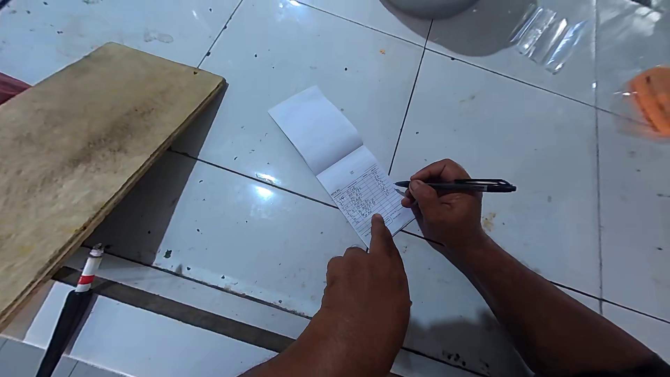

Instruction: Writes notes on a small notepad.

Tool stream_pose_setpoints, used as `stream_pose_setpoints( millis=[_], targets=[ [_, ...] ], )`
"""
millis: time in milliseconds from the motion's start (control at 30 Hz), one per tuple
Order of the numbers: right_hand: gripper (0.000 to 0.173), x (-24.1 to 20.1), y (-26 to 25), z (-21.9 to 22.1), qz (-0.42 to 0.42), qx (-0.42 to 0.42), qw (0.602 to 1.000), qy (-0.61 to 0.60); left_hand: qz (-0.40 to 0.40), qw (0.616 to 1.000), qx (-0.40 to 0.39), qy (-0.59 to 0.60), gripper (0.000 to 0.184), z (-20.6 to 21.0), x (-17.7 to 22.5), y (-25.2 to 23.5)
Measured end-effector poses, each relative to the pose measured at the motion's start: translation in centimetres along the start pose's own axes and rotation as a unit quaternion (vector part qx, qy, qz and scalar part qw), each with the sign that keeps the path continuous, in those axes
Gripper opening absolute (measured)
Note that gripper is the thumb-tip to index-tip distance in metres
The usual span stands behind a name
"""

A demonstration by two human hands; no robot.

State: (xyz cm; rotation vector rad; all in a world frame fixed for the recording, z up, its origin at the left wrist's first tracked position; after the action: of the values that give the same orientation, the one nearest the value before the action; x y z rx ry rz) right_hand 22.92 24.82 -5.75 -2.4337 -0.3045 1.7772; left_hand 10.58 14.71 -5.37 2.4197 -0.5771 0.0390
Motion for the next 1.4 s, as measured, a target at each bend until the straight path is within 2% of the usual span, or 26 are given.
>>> stream_pose_setpoints(
  millis=[133,233,367,667,1400],
  targets=[
    [0.011,-1.2,-0.5,-0.5,-0.030,-0.033,0.999,0.026,0.005,1.000,0.000,-0.004,0.104,-0.3,-0.1,0.0],
    [0.006,-1.7,-0.7,-0.6,-0.055,-0.060,0.995,0.053,0.002,1.000,0.013,-0.010,0.102,-0.4,-0.1,0.0],
    [0.002,-0.3,-0.4,-0.1,-0.026,-0.084,0.995,0.044,-0.004,1.000,0.006,-0.022,0.102,-0.2,0.0,-0.1],
    [0.003,0.2,0.1,-0.1,-0.014,-0.058,0.997,0.055,-0.012,0.999,-0.009,-0.033,0.100,-0.3,0.1,0.0],
    [0.003,0.4,0.2,0.1,-0.015,-0.058,0.996,0.061,-0.008,1.000,-0.011,-0.028,0.104,-0.1,0.1,-0.1]
  ],
)
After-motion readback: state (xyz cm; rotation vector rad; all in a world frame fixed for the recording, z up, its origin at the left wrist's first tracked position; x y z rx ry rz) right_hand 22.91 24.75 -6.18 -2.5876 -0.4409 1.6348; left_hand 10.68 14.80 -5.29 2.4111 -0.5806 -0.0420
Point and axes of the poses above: each hand's wrist, its own y-axis away from the middle knuckle, its own z-axis out of the palm, x = y × z, the point moved 8 cm from there along -y, towards the middle knuckle, and after that the axes turned 7 degrees about z, right-handed, at the moved point
